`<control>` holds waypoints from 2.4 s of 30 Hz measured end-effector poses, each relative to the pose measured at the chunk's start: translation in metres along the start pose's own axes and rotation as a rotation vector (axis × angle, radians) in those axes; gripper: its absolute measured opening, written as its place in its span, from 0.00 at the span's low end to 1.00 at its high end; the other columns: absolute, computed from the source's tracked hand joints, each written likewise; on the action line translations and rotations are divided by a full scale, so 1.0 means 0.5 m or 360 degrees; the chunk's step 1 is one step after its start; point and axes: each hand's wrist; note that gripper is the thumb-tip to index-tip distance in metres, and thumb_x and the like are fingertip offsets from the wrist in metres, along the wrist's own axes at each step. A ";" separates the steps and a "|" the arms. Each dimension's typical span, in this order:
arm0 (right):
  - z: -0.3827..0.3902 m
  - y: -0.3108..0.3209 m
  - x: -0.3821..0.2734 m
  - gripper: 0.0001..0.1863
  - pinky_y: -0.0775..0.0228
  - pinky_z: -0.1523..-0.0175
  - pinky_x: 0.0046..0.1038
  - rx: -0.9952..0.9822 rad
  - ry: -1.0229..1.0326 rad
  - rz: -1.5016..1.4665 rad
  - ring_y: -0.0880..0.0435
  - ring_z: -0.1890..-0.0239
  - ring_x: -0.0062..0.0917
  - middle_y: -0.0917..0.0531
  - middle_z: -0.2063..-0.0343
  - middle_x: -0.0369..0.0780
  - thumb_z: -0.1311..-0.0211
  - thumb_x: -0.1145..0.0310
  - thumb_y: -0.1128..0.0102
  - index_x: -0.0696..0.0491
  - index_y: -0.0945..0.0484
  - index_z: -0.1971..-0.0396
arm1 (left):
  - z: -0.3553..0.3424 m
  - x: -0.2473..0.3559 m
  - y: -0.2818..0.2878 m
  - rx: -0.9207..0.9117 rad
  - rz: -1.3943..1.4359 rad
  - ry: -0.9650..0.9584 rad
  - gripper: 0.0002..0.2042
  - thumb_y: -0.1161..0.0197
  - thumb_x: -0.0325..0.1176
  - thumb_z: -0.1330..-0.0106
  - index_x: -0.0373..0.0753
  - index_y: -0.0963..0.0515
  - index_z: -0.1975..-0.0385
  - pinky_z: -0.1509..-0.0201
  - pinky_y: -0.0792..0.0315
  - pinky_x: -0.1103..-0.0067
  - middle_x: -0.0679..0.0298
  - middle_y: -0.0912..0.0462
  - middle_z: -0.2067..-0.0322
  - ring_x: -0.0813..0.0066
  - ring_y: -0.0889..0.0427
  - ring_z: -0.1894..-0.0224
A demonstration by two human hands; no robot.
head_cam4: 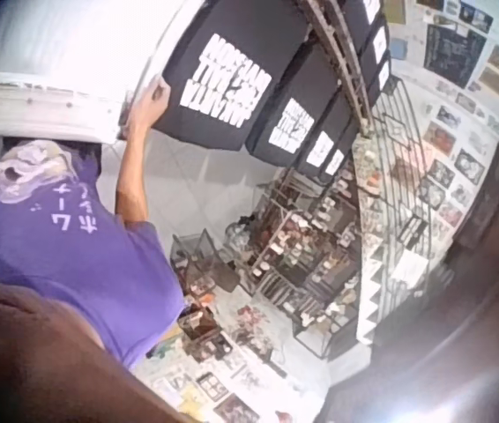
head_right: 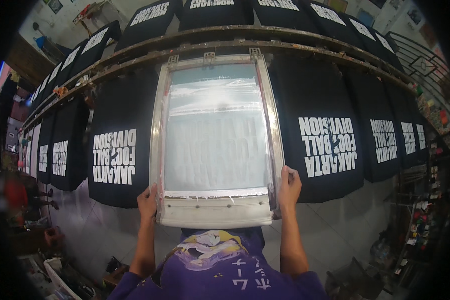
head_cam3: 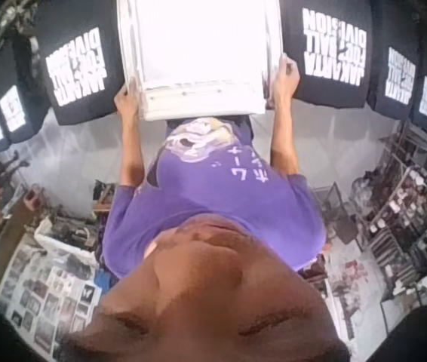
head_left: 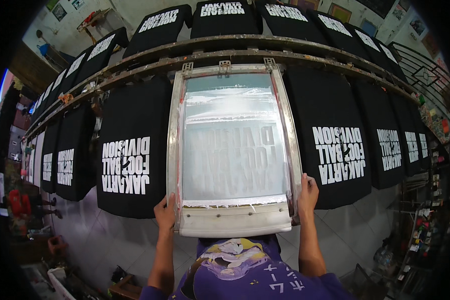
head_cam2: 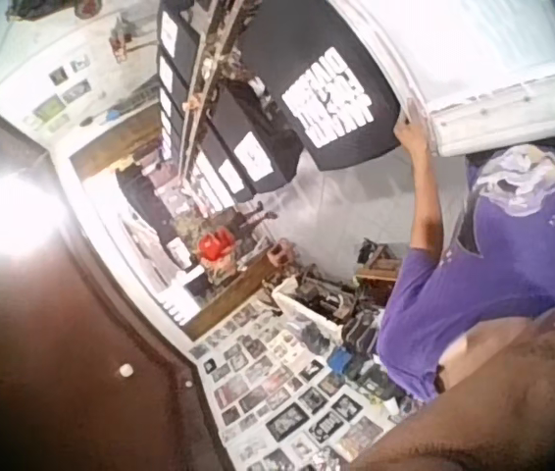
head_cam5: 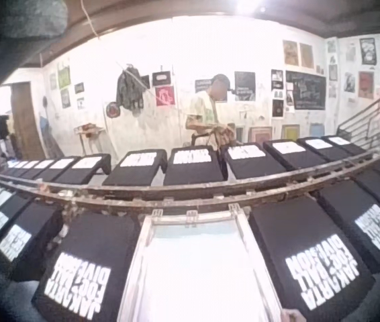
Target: The person uses a squeegee to spread white ink across a screen printing frame placed over a black t-shirt. They repeatedly lift the frame to check the print and then lower it to continue spreading the ink evenly across the design area.
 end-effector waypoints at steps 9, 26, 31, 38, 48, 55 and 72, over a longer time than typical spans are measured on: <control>-0.011 -0.030 0.076 0.20 0.27 0.53 0.25 0.0152 0.0058 0.0083 0.18 0.61 0.20 0.14 0.66 0.41 0.24 0.58 0.42 0.64 0.19 0.60 | -0.041 -0.093 -0.034 0.0204 -0.0245 -0.0115 0.23 0.29 0.45 0.32 0.28 0.16 0.49 0.58 0.29 0.79 0.60 0.17 0.64 0.78 0.25 0.64; 0.210 0.024 -0.065 0.13 0.25 0.47 0.39 -0.1214 0.1934 0.1765 0.19 0.55 0.37 0.19 0.61 0.46 0.44 0.70 0.40 0.56 0.21 0.58 | 0.190 0.057 -0.080 0.0088 -0.0364 -0.1268 0.11 0.29 0.34 0.35 0.36 0.16 0.57 0.47 0.25 0.67 0.56 0.13 0.58 0.57 0.16 0.56; 0.166 0.010 -0.149 0.08 0.27 0.51 0.36 -0.1633 0.1764 0.1756 0.18 0.58 0.35 0.20 0.67 0.42 0.42 0.70 0.41 0.54 0.22 0.63 | 0.252 0.126 -0.085 -0.0447 -0.0852 -0.1545 0.19 0.25 0.45 0.41 0.41 0.14 0.55 0.46 0.26 0.68 0.60 0.15 0.57 0.59 0.19 0.52; 0.095 -0.051 -0.105 0.05 0.30 0.52 0.38 -0.1040 0.1922 0.1441 0.18 0.63 0.35 0.20 0.71 0.39 0.45 0.71 0.38 0.52 0.22 0.68 | 0.111 0.160 -0.143 -0.0546 -0.1572 -0.1572 0.17 0.24 0.46 0.47 0.45 0.14 0.61 0.48 0.25 0.67 0.64 0.18 0.64 0.63 0.19 0.53; 0.104 -0.070 -0.303 0.25 0.44 0.28 0.50 -0.0107 0.2174 0.1362 0.29 0.39 0.39 0.25 0.44 0.44 0.53 0.70 0.25 0.50 0.19 0.50 | 0.127 0.271 -0.135 -0.0248 -0.1049 -0.1426 0.19 0.27 0.50 0.42 0.41 0.15 0.62 0.54 0.24 0.65 0.59 0.18 0.65 0.57 0.19 0.55; 0.288 -0.167 -0.270 0.46 0.31 0.38 0.47 -0.1026 0.1454 0.0806 0.27 0.42 0.54 0.28 0.44 0.57 0.51 0.71 0.28 0.63 0.40 0.31 | 0.122 0.253 -0.217 -0.0037 0.0366 -0.0647 0.22 0.33 0.47 0.31 0.29 0.19 0.56 0.50 0.23 0.65 0.45 0.14 0.60 0.52 0.14 0.55; 0.146 -0.070 -0.175 0.14 0.36 0.45 0.37 0.0029 0.1718 0.1355 0.18 0.60 0.28 0.14 0.64 0.34 0.52 0.79 0.37 0.48 0.20 0.65 | 0.217 0.184 -0.123 -0.1150 -0.0105 -0.1605 0.19 0.29 0.39 0.33 0.37 0.18 0.46 0.48 0.21 0.68 0.57 0.16 0.55 0.67 0.17 0.48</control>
Point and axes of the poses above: each hand's wrist, its own z-axis away from the middle knuckle, its own y-axis out of the back of the hand, x = y × z
